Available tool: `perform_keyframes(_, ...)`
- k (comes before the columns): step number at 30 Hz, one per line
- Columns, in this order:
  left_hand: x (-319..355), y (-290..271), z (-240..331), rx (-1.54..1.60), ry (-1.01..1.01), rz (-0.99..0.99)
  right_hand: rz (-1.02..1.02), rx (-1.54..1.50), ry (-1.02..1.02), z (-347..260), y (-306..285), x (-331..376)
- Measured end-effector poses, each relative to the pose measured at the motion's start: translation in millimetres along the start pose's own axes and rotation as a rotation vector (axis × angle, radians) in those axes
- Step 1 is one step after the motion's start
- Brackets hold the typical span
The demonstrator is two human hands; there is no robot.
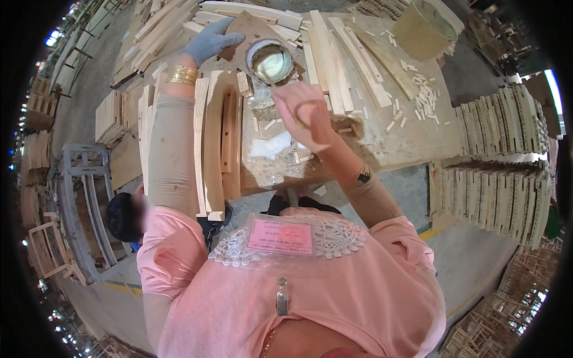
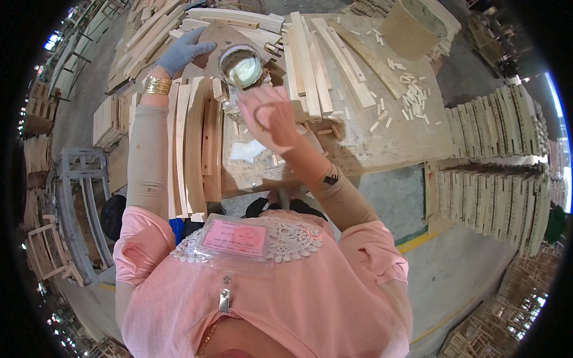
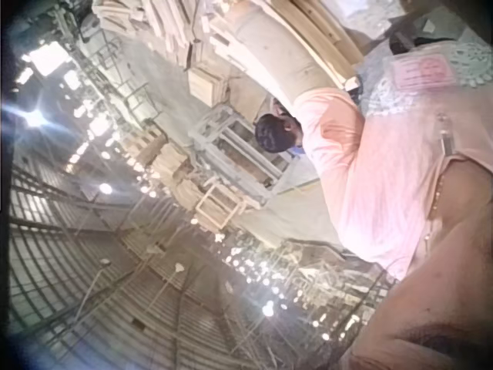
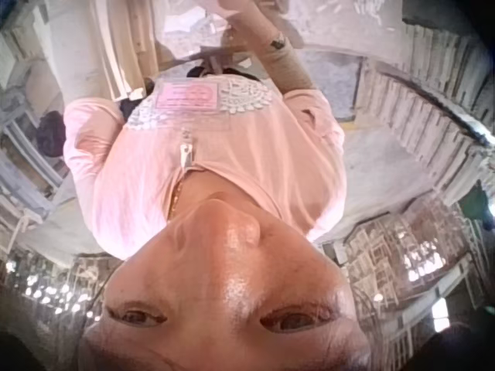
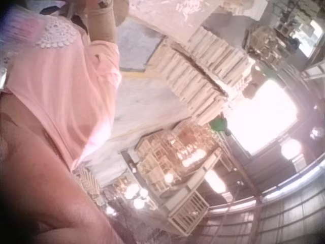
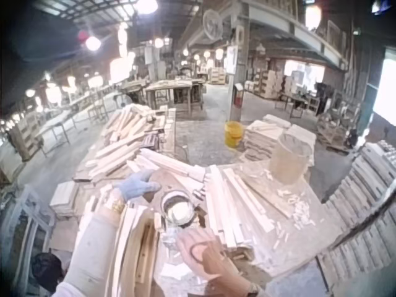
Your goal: The person sits on the floor and mixes a white substance in a container using a stick. They then stand up, walk to a workbench, and apply the substance to small wooden pieces using a brush, placing the treated pieces on the bench.
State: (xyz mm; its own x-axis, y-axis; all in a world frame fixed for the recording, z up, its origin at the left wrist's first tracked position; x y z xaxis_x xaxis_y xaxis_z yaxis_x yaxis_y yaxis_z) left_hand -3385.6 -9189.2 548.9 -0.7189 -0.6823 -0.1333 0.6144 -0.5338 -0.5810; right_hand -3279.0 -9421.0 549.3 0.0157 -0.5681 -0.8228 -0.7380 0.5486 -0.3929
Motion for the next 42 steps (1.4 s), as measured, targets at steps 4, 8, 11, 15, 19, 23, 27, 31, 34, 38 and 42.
perform_keyframes(4, 2.3, -1.3, 0.4, -0.05, -0.058, -0.111, -0.159, 0.21, 0.113, 13.2, -12.8, -0.2)
perform_keyframes(8, -7.4, -2.2, -14.6, -0.105, 0.014, -0.066, -0.049, 0.027, -0.015, 4.1, 5.7, 3.4)
perform_keyframes(11, -4.4, -3.3, -4.7, -0.16, 0.041, -0.002, -0.118, 0.196, 0.095, 17.0, -0.2, 6.3)
perform_keyframes(15, 0.3, 1.1, -11.8, 0.011, -0.168, -0.153, -0.26, 0.096, 0.181, 6.7, 13.1, 1.5)
perform_keyframes(19, -1.2, -0.9, -3.8, -0.027, -0.084, -0.11, -0.13, 0.181, 0.166, 13.2, -1.6, 2.0)
perform_keyframes(23, -0.2, 1.3, -1.7, -0.04, -0.141, -0.145, -0.114, 0.081, 0.06, -4.2, 10.1, 10.8)
perform_keyframes(27, -1.1, -1.9, -8.5, 0.002, -0.083, -0.059, -0.017, 0.181, 0.135, 11.9, -5.5, -2.7)
perform_keyframes(31, -5.7, 2.3, 6.0, -0.083, -0.076, -0.088, -0.094, 0.168, 0.12, 6.5, 16.6, 11.5)
perform_keyframes(34, -6.4, -2.4, -0.4, -0.118, -0.058, -0.083, -0.029, 0.176, 0.165, 10.8, 8.3, 0.8)
perform_keyframes(38, -10.5, -3.2, -3.4, -0.164, -0.03, -0.118, -0.053, 0.118, 0.207, 9.3, 7.9, 14.3)
perform_keyframes(42, -11.0, -2.2, -5.0, -0.156, -0.089, -0.123, 0.012, 0.096, 0.151, 15.1, 11.9, 2.5)
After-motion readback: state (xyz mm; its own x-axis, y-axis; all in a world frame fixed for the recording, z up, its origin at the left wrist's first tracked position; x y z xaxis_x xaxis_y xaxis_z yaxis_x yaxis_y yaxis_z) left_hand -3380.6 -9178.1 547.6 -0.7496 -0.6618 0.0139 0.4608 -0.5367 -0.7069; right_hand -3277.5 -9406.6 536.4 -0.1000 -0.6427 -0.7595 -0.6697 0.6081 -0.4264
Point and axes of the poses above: each hand's wrist, its own x-axis away from the middle knuckle, its own y-axis out of the palm, z = x × y, the point moved 6 cm from there along -x, towards the middle knuckle, and after that the axes turned 10 degrees about -x, right-handed, at the moved point
